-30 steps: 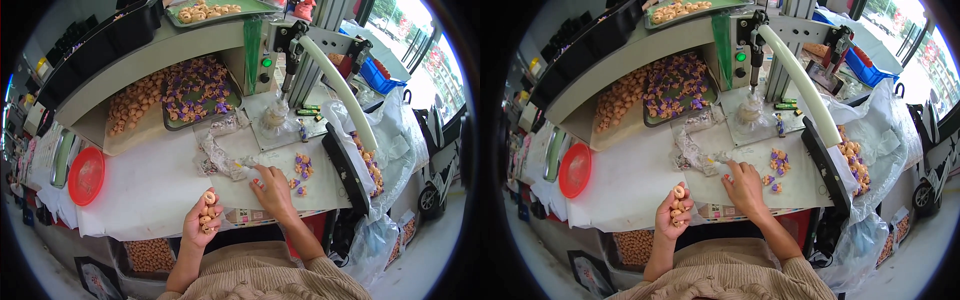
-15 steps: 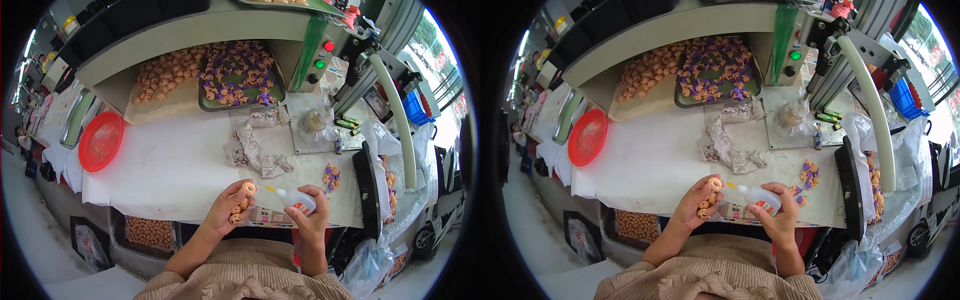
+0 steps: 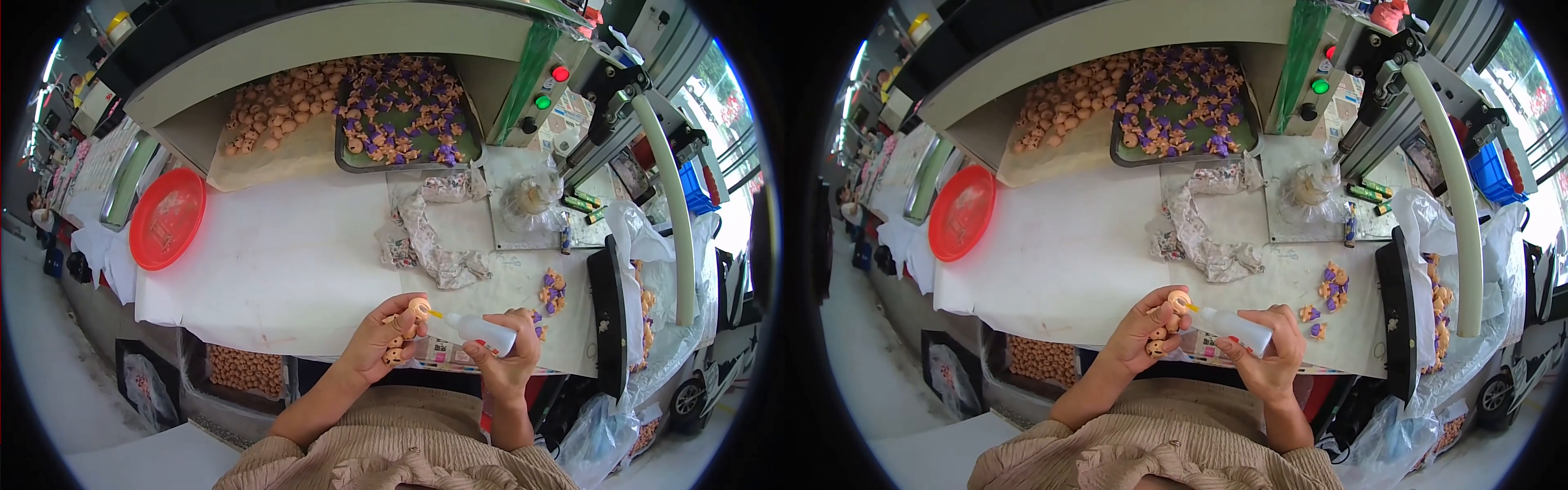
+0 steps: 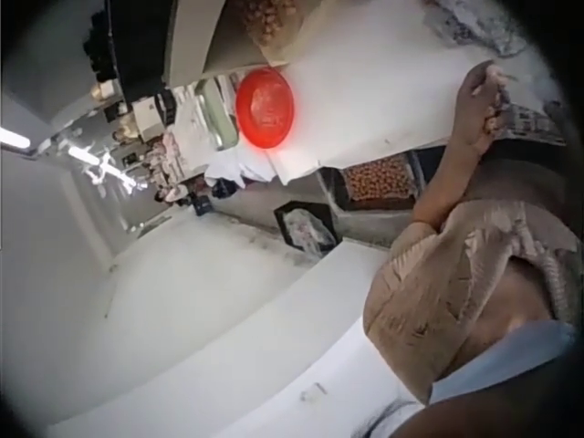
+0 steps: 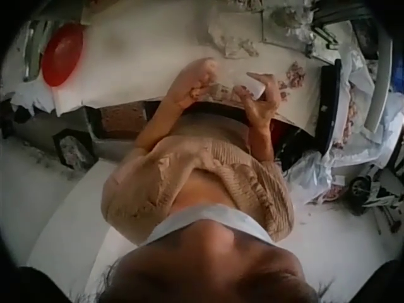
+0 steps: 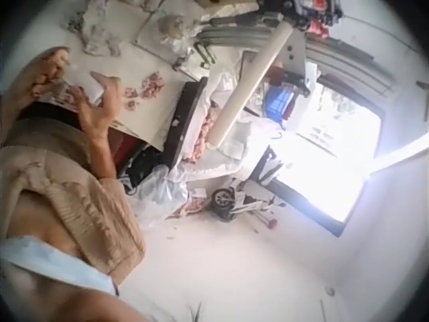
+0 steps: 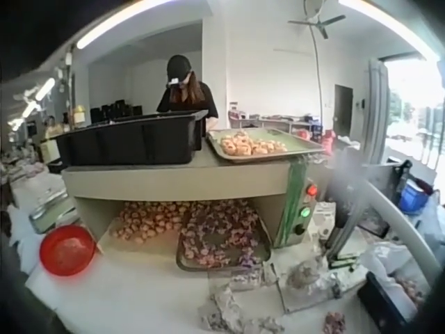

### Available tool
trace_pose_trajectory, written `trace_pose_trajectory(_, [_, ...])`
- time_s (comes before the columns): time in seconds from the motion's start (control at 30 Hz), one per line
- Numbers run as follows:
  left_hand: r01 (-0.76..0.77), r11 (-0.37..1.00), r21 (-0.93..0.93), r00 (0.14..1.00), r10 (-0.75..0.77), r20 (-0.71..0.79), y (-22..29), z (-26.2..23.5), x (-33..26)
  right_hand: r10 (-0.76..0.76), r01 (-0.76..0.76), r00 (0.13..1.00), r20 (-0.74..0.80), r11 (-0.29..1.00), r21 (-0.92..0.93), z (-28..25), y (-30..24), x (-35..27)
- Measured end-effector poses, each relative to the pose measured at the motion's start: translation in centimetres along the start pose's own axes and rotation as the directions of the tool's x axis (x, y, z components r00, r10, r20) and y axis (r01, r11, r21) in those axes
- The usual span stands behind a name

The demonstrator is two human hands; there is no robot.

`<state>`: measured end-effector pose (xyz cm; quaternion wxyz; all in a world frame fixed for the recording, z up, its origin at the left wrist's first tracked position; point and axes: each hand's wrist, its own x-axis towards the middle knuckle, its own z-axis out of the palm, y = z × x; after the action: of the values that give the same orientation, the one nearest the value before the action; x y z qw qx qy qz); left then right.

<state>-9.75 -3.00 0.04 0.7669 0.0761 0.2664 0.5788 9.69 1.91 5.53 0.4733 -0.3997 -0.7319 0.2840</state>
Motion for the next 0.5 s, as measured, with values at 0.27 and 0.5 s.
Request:
trace_pose_trajectory(0.27, [0.006,1.000,-0.005,1.000,-0.006,0.005,-0.07,0.15,-0.05,0.052,-0.052,0.999,-0.002,0.999,-0.007,0.04,-0.14,-0.22])
trace_pose_trajectory(0.5, [-0.008,1.000,-0.002,1.000,0.008,-0.006,-0.29,0.17,0.00,0.099,-0.100,0.995,-0.019,0.994,-0.052,-0.62,-0.55,-0.32])
